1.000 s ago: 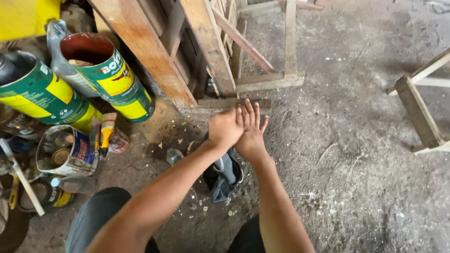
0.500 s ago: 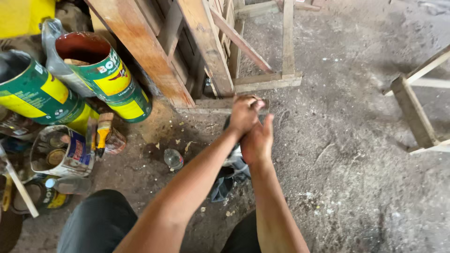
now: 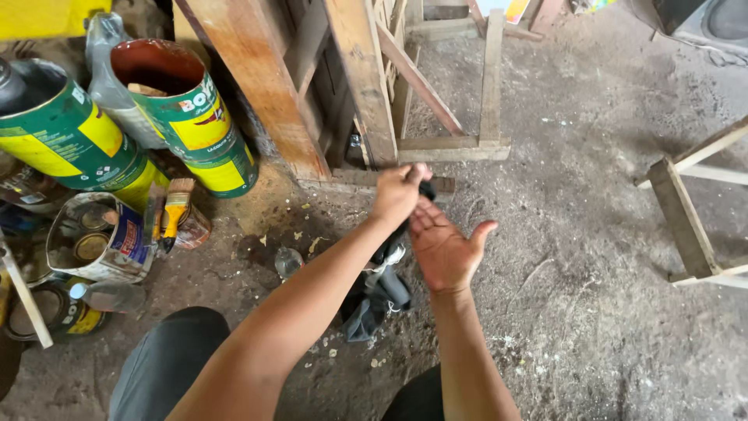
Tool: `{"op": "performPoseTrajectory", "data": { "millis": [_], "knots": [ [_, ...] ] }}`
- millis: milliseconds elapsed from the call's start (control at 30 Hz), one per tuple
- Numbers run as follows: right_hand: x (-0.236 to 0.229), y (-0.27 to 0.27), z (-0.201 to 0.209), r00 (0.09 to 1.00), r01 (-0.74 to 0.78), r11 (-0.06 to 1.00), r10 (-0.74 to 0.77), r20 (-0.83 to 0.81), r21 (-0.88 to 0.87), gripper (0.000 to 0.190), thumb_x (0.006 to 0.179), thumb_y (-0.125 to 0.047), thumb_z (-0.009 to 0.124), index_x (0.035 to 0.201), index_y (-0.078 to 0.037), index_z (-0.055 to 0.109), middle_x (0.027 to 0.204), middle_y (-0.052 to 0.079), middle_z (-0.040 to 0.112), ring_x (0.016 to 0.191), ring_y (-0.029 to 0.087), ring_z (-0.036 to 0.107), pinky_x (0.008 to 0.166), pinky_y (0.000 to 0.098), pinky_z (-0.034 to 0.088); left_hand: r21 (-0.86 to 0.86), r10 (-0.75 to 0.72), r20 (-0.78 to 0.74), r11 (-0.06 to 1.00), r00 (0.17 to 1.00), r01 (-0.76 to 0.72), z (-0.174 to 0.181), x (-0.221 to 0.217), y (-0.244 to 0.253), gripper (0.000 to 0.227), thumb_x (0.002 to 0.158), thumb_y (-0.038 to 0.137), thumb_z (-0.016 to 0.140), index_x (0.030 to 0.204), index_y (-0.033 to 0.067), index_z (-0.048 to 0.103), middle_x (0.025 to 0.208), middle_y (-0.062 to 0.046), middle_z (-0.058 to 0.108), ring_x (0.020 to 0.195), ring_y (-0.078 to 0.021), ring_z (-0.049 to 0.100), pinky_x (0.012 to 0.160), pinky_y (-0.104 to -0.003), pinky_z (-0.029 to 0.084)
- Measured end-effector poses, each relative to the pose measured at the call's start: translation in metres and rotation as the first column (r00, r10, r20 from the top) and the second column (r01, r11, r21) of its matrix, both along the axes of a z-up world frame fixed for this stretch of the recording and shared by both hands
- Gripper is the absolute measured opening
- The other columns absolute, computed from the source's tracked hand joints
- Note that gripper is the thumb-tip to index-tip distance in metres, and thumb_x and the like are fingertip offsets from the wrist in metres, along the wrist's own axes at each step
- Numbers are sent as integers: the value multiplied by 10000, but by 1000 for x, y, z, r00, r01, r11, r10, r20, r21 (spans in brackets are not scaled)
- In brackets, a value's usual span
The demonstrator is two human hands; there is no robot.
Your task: The person cleans a motorcycle part by wiping it with a black cloth, then applies a liquid from a bottle to a small metal component and fits a rubber ring onto it.
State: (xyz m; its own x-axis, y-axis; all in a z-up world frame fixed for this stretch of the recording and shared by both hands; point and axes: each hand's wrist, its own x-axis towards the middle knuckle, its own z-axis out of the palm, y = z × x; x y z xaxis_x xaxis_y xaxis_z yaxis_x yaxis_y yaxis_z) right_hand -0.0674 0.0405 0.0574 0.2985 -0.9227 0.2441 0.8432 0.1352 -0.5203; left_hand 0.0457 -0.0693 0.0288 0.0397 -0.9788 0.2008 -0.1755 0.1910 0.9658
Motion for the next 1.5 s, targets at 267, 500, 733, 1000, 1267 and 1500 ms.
{"op": "performPoseTrajectory", "data": {
  "millis": [267, 500, 733, 1000, 1267, 1500],
  "knots": [
    [21, 8, 13, 986, 6, 986, 22, -165, 166, 1322, 754, -957, 142, 1615, 44, 209, 1691, 173, 291, 1595, 358, 180, 1275, 555, 62, -211, 47, 507, 975, 861, 71, -1, 13, 39, 259, 1042, 284, 576, 933, 95, 717, 957, -145, 742, 912, -336, 706, 821, -446, 540],
    [12, -31, -33, 954, 293, 950, -284, 100, -103, 1168, 972, -914, 170, 1538, 79, 405, 1593, 262, 404, 1594, 448, 274, 1394, 601, 90, 144, 192, -452, 979, 871, -141, -64, -29, 39, 399, 1135, 334, 412, 1106, 24, 661, 1103, -164, 675, 1024, -302, 622, 851, -452, 479],
    [-2, -62, -77, 743, 531, 844, -421, -521, 75, 1000, 909, -872, 340, 1321, -5, 620, 1346, 222, 582, 1277, 369, 549, 1097, 519, 381, 250, 182, -366, 964, 913, -92, -80, -13, 112, 484, 1088, 410, 423, 1138, 24, 711, 1085, -175, 741, 988, -282, 710, 906, -411, 550],
    [35, -44, -70, -100, 428, 869, -228, -969, -248, 531, 863, -469, 701, 1055, 24, 734, 915, 272, 729, 902, 419, 750, 790, 478, 555, 184, 141, -980, 904, 138, 385, -4, 57, 95, 776, 804, 725, 476, 1229, 106, 671, 1219, -82, 713, 955, -283, 648, 819, -415, 559],
    [19, -46, -51, -146, 455, 569, -712, -687, -685, 261, 893, -13, 661, 1145, 6, 728, 1004, 224, 746, 915, 362, 732, 829, 410, 556, 231, 773, 260, 532, 579, -815, -162, 154, 181, 538, 790, 164, 801, 1277, 29, 614, 1173, -181, 694, 1083, -298, 646, 954, -415, 523],
    [49, -34, -39, -12, 366, 718, -633, -774, -592, 445, 787, 102, 493, 1124, -51, 741, 975, 172, 764, 930, 279, 763, 859, 351, 564, 130, 573, 530, 673, 625, -728, -233, 202, 165, 1042, 577, 215, 966, 1445, 56, 411, 1394, -240, 520, 1289, -443, 447, 1067, -526, 367]
  ]
}}
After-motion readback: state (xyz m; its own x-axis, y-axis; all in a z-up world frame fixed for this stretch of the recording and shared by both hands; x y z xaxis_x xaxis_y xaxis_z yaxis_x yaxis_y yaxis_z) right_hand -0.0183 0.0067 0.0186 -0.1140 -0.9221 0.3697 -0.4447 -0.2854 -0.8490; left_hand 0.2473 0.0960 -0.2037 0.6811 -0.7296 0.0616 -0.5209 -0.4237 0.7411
